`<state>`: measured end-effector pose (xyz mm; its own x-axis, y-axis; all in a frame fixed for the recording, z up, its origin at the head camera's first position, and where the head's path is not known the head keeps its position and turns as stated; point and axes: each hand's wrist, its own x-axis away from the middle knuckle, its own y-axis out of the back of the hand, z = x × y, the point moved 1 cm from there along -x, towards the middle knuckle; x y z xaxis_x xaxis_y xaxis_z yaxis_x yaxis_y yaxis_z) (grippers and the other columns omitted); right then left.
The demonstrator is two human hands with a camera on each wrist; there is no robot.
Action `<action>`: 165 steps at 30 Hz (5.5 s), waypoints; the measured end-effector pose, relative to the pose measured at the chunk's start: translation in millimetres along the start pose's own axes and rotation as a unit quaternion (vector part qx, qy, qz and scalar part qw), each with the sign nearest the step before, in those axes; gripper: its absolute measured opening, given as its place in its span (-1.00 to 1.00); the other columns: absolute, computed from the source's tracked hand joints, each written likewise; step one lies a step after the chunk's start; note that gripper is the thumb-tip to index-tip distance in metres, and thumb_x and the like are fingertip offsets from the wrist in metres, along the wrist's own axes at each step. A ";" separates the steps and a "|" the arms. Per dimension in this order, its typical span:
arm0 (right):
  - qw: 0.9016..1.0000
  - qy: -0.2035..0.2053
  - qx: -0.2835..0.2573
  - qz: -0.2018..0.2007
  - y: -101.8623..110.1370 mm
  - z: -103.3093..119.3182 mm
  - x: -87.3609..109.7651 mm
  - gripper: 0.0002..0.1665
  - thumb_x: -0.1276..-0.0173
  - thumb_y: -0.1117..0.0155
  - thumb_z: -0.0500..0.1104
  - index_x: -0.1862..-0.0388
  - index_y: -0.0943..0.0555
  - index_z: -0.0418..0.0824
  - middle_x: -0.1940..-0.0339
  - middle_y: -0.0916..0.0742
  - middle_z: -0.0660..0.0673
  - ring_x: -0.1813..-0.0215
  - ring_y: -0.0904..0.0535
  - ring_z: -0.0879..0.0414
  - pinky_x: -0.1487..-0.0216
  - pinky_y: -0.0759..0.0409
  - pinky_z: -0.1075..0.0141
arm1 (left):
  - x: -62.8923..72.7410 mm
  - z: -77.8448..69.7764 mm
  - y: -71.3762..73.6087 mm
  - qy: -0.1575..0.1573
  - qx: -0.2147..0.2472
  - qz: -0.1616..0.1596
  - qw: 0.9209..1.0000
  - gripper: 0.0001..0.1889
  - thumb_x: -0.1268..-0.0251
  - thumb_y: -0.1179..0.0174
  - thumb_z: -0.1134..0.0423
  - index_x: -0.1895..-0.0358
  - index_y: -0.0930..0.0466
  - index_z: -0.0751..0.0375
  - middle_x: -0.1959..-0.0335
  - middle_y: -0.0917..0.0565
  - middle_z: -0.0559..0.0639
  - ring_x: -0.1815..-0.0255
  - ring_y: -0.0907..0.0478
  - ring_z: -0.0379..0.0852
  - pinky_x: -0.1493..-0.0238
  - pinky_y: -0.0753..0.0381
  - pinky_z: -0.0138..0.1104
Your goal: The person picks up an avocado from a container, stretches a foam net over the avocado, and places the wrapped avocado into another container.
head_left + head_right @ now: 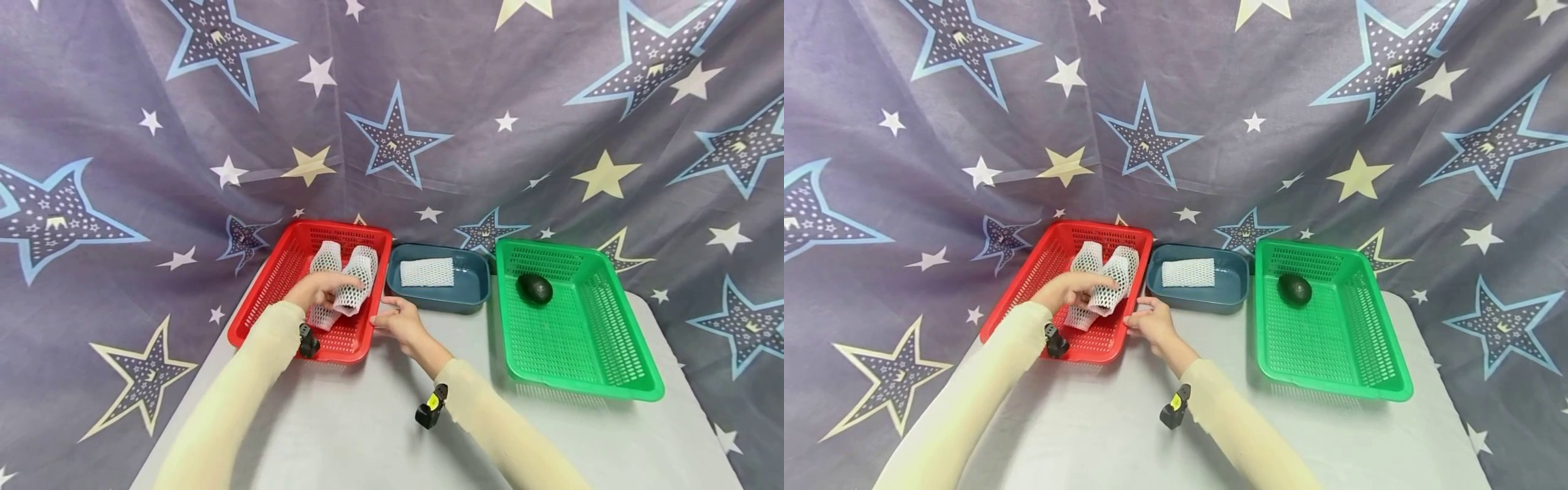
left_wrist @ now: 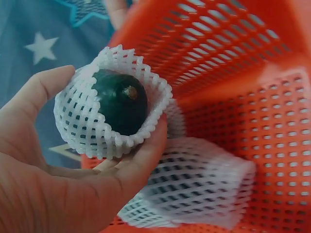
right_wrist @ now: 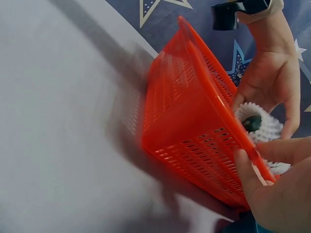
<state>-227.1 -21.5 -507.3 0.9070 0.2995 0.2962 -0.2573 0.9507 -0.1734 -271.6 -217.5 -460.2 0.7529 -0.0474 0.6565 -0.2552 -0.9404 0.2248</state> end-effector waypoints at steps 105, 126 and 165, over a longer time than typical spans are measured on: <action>0.997 -0.058 0.057 0.001 -0.5 18.6 -1.5 -0.66 -0.21 -0.32 -0.58 0.03 -0.52 -0.63 0.38 -0.68 -0.19 0.50 -0.67 0.15 0.12 -0.78 0.16 | 10.5 -6.7 -32.7 -0.034 -0.348 -0.201 0.915 -0.44 -0.15 -0.38 0.12 -0.14 -0.57 0.45 -0.09 -0.66 0.31 -0.04 -0.60 0.16 -0.15 -0.65 -0.07; 0.930 0.091 0.350 -0.068 110.2 136.7 2.4 -0.75 -0.36 -0.28 -0.35 0.00 -0.67 -0.37 0.24 -0.78 -0.34 0.45 -0.68 0.09 0.44 -0.61 0.40 | 24.5 -42.7 -158.5 -0.305 0.032 -0.342 0.888 -0.42 -0.19 -0.28 0.35 -0.33 -0.42 0.15 -0.22 -0.42 0.26 -0.21 -0.48 0.14 -0.23 -0.49 0.00; 0.826 0.037 0.553 -0.102 318.9 109.0 -26.0 -0.30 -0.47 -0.28 -0.10 -0.43 -0.37 -0.47 -0.27 -0.54 -0.54 -0.26 -0.50 -0.40 -0.20 -0.55 -0.22 | -12.3 -45.2 -307.4 -0.150 0.097 -0.041 0.983 -0.62 -0.16 -0.35 0.52 -0.08 -0.62 0.39 0.31 -0.73 0.08 0.57 -0.58 -0.25 0.41 -0.72 -0.39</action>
<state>-369.1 282.7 -467.9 0.9764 0.1565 0.1488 -0.2074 0.4865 0.8487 -229.8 87.4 -504.9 0.9187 -0.0387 0.3930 -0.0879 -0.9902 0.1081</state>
